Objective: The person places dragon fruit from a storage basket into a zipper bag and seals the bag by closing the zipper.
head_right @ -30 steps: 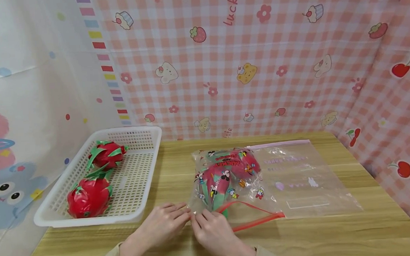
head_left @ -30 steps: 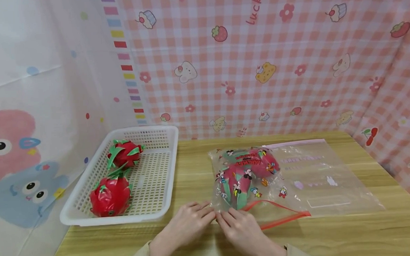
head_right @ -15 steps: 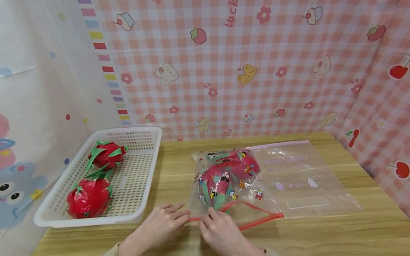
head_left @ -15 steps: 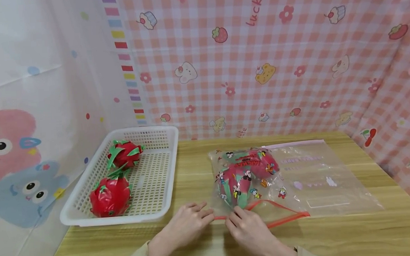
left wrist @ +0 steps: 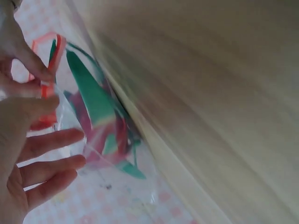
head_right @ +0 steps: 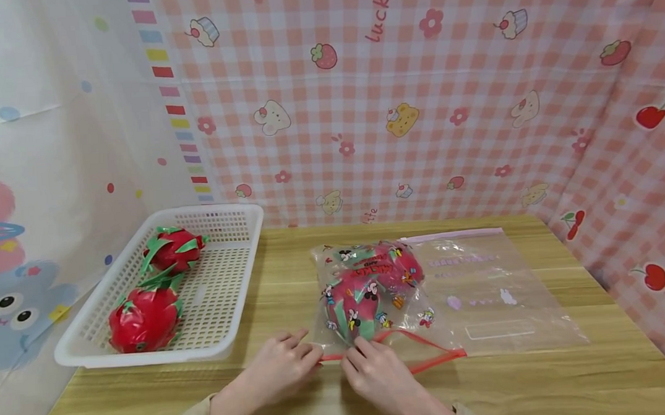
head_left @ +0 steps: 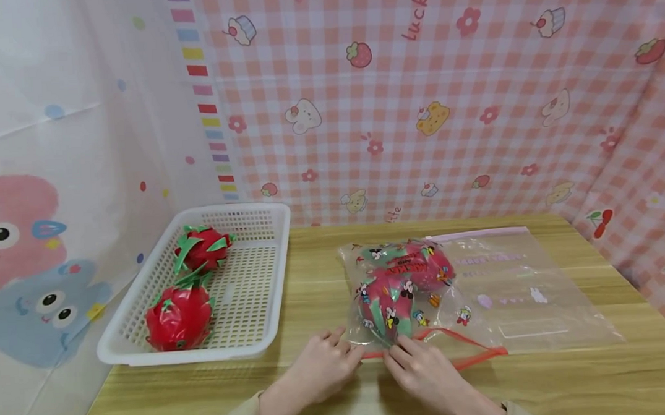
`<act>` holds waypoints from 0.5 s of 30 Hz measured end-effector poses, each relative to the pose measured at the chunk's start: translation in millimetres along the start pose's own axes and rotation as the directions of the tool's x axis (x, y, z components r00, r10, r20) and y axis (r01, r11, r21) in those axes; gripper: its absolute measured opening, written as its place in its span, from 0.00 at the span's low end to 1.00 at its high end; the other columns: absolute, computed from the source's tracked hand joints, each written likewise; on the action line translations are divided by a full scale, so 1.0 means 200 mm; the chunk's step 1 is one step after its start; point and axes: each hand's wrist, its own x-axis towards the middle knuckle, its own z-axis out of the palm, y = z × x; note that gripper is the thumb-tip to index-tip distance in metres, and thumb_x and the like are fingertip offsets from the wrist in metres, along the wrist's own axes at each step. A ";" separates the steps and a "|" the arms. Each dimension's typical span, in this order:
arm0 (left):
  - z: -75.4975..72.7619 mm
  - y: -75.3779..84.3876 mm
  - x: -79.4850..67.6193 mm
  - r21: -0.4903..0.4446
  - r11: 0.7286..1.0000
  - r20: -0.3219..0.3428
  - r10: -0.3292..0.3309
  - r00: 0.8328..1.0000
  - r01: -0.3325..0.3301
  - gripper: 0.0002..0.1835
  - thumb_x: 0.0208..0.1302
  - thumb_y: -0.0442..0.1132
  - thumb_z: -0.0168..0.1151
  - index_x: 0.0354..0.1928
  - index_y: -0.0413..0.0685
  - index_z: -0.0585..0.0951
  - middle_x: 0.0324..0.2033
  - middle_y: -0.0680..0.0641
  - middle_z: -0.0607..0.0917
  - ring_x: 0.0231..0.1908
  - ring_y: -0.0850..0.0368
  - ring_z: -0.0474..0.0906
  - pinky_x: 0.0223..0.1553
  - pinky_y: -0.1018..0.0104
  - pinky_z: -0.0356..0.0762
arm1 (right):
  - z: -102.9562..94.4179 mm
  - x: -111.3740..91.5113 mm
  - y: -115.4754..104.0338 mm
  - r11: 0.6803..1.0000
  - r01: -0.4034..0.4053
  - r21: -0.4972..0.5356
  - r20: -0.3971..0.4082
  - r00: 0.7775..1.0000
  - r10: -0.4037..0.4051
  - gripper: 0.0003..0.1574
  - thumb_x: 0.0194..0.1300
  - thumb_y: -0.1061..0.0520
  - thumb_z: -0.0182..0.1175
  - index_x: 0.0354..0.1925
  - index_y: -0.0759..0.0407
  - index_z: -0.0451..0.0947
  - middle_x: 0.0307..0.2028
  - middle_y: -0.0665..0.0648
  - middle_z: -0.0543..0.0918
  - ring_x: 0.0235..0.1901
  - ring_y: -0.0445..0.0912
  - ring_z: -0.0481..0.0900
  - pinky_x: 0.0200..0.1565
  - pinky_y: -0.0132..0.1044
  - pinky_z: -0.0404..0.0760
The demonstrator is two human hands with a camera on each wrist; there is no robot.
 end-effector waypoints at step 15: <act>-0.03 0.01 0.02 -0.005 1.000 0.104 -0.015 0.994 0.016 0.09 0.50 0.43 0.64 0.34 0.55 0.76 0.29 0.53 0.88 0.37 0.59 0.86 0.29 0.69 0.80 | -0.03 -0.03 0.02 0.997 -0.027 0.076 0.062 0.998 0.022 0.28 0.74 0.65 0.31 0.31 0.57 0.79 0.28 0.49 0.78 0.31 0.43 0.72 0.30 0.29 0.74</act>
